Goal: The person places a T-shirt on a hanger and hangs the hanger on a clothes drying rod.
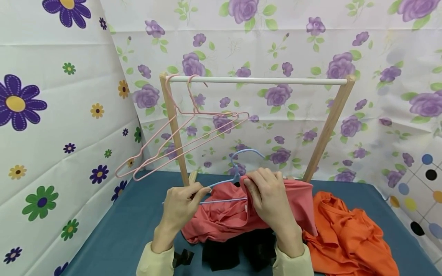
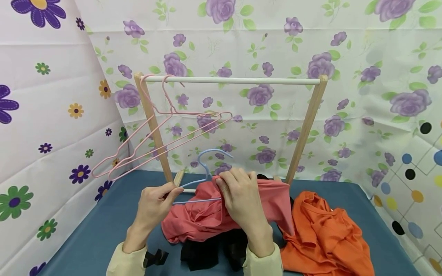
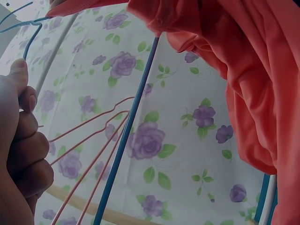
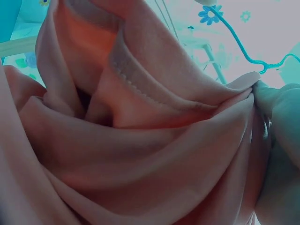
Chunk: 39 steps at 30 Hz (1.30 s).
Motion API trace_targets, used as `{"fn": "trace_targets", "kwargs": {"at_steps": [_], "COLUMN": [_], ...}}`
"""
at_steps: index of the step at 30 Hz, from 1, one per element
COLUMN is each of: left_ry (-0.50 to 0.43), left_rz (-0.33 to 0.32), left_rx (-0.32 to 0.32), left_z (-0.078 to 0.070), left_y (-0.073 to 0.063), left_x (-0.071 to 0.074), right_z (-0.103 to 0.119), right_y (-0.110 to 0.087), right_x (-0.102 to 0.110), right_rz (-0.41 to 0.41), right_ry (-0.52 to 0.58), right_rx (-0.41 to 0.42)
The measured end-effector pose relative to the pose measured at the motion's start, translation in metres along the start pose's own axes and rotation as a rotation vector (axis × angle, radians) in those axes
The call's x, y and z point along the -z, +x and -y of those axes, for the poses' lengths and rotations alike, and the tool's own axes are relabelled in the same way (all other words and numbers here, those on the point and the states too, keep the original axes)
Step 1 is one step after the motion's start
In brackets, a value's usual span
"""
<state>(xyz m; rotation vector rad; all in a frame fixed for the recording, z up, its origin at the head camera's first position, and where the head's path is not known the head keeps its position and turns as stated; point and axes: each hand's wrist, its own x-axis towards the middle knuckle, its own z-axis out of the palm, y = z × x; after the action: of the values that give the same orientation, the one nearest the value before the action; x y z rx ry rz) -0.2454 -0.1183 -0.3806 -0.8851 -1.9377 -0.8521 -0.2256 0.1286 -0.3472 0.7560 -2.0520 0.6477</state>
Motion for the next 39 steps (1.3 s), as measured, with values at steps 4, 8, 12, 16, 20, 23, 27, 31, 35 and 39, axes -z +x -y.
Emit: {"fn": "trace_targets", "kwargs": {"at_steps": [4, 8, 12, 16, 20, 23, 27, 31, 35, 39], "left_ry": [0.011, 0.038, 0.085, 0.131, 0.142, 0.141, 0.153, 0.156, 0.085, -0.027], "left_rz": [0.007, 0.016, 0.028, 0.035, 0.036, 0.035, 0.023, 0.009, -0.048, -0.149], "left_rx": [-0.009, -0.004, 0.002, -0.004, -0.006, -0.011, -0.02, -0.023, -0.033, -0.153], "left_z": [-0.002, -0.004, -0.006, -0.01, -0.013, -0.014, -0.016, -0.018, -0.021, -0.025], "left_y": [0.0, 0.0, 0.0, 0.001, 0.001, 0.0, 0.0, 0.001, 0.003, 0.009], "left_x": [-0.002, -0.005, -0.008, -0.012, -0.016, -0.019, -0.022, -0.023, -0.023, -0.018], "right_z": [-0.002, -0.003, -0.003, -0.003, -0.003, -0.003, -0.003, -0.005, -0.009, -0.016], "right_y": [-0.002, -0.004, -0.005, -0.007, -0.007, -0.007, -0.007, -0.008, -0.009, -0.011], "right_x": [0.0, 0.0, 0.0, 0.0, 0.001, 0.001, 0.003, 0.004, 0.003, 0.004], "right_rz": [0.007, 0.024, 0.052, 0.086, 0.089, 0.066, 0.051, 0.05, 0.03, -0.017], "right_ry": [0.015, 0.036, 0.06, 0.087, 0.048, 0.009, -0.004, 0.003, 0.028, 0.035], "right_rx": [-0.004, -0.003, -0.019, -0.065, -0.093, -0.094, -0.093, -0.101, -0.122, -0.131]}}
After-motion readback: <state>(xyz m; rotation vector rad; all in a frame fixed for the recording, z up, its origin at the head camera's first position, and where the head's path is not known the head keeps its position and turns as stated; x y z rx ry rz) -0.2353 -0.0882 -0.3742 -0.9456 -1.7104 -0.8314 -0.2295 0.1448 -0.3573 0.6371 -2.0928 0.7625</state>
